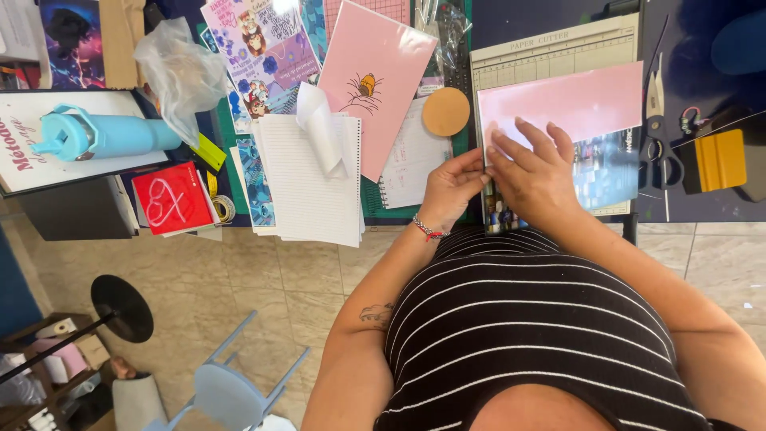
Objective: The person uses a paper cutter to trim a sheet of printed paper on a cluttered table. They then use scissors to cut a small piece of white paper and later handle a pink sheet of paper, placing it on the cutter.
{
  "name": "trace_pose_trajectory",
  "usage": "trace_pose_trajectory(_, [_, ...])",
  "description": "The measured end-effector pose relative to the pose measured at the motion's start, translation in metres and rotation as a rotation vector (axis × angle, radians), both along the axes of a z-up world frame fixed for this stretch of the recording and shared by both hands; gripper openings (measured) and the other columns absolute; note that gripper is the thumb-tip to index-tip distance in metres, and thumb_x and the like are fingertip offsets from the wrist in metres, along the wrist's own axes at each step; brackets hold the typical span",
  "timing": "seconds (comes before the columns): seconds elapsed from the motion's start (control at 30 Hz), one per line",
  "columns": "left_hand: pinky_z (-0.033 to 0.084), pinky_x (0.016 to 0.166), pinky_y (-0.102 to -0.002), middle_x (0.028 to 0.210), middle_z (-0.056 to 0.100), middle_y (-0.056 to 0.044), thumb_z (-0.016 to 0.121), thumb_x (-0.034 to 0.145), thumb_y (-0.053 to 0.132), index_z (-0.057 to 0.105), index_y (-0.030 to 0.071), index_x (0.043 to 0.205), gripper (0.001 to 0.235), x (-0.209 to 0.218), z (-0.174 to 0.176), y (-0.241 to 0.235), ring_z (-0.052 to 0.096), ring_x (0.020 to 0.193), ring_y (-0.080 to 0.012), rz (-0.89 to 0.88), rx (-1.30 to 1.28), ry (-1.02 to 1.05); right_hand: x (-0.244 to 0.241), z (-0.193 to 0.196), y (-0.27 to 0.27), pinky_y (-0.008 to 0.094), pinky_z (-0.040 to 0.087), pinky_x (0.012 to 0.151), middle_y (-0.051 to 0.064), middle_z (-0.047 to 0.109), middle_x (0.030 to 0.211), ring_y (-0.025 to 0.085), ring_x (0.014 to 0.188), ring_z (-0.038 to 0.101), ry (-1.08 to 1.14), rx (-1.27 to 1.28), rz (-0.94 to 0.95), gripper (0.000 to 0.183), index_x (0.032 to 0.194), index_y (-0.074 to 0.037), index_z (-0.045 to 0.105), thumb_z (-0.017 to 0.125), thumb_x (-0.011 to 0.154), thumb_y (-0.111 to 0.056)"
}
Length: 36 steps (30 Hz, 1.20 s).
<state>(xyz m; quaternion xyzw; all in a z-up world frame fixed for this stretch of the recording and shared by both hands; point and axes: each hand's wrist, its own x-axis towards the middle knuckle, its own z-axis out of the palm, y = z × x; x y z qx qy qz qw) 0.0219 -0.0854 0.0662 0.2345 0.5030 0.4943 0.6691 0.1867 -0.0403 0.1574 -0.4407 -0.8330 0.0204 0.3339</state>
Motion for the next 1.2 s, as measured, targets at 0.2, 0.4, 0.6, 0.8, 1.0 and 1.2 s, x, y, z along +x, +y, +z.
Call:
trace_pose_trajectory(0.2, [0.063, 0.085, -0.025, 0.108, 0.076, -0.014, 0.077, 0.082, -0.01, 0.069, 0.007, 0.132, 0.053, 0.006, 0.043, 0.0, 0.075, 0.094, -0.0152, -0.073, 0.062, 0.126, 0.008, 0.016, -0.013, 0.046, 0.046, 0.106, 0.002, 0.078, 0.118, 0.029, 0.121, 0.066, -0.062, 0.06, -0.035, 0.019, 0.113, -0.017, 0.081, 0.079, 0.097, -0.026])
trace_pose_trajectory(0.4, [0.063, 0.084, -0.025, 0.11, 0.076, -0.016, 0.078, 0.083, -0.006, 0.069, 0.006, 0.133, 0.052, 0.012, 0.06, -0.002, 0.075, 0.094, -0.0162, -0.09, 0.098, 0.171, 0.002, 0.047, -0.021, 0.045, 0.048, 0.103, 0.006, 0.078, 0.114, 0.028, 0.117, 0.069, -0.109, 0.15, -0.041, 0.018, 0.113, -0.01, 0.08, 0.077, 0.096, -0.017])
trace_pose_trajectory(0.6, [0.063, 0.081, -0.025, 0.107, 0.076, -0.016, 0.077, 0.083, -0.004, 0.068, 0.005, 0.131, 0.05, 0.019, 0.07, -0.006, 0.075, 0.09, -0.013, -0.066, 0.108, 0.158, -0.003, 0.048, -0.031, 0.043, 0.058, 0.094, 0.008, 0.08, 0.107, 0.028, 0.1, 0.074, -0.057, 0.248, -0.103, 0.012, 0.099, -0.008, 0.08, 0.079, 0.087, -0.01])
trace_pose_trajectory(0.8, [0.063, 0.077, -0.023, 0.103, 0.077, -0.013, 0.077, 0.087, 0.001, 0.071, 0.007, 0.126, 0.04, 0.014, 0.081, -0.007, 0.074, 0.087, -0.0106, -0.046, 0.146, 0.243, -0.013, 0.036, -0.034, 0.041, 0.057, 0.088, 0.006, 0.078, 0.104, 0.029, 0.101, 0.074, 0.09, 0.152, -0.133, 0.008, 0.094, -0.007, 0.077, 0.078, 0.088, -0.002])
trace_pose_trajectory(1.0, [0.06, 0.065, -0.023, 0.09, 0.076, -0.01, 0.073, 0.09, 0.003, 0.076, 0.006, 0.114, 0.024, 0.011, 0.074, -0.007, 0.074, 0.076, -0.0114, -0.033, 0.195, 0.391, -0.011, 0.011, -0.031, 0.044, 0.055, 0.091, 0.009, 0.075, 0.102, 0.034, 0.104, 0.071, 0.259, 0.01, -0.114, 0.004, 0.094, -0.003, 0.075, 0.078, 0.092, 0.0])
trace_pose_trajectory(1.2, [0.06, 0.064, -0.023, 0.087, 0.074, -0.008, 0.072, 0.09, 0.003, 0.077, 0.008, 0.114, 0.024, 0.0, 0.049, -0.005, 0.073, 0.077, -0.0095, 0.017, 0.236, 0.418, -0.002, -0.014, -0.023, 0.043, 0.051, 0.091, 0.01, 0.072, 0.101, 0.036, 0.104, 0.066, 0.408, -0.221, -0.216, 0.007, 0.092, -0.002, 0.072, 0.076, 0.095, 0.003])
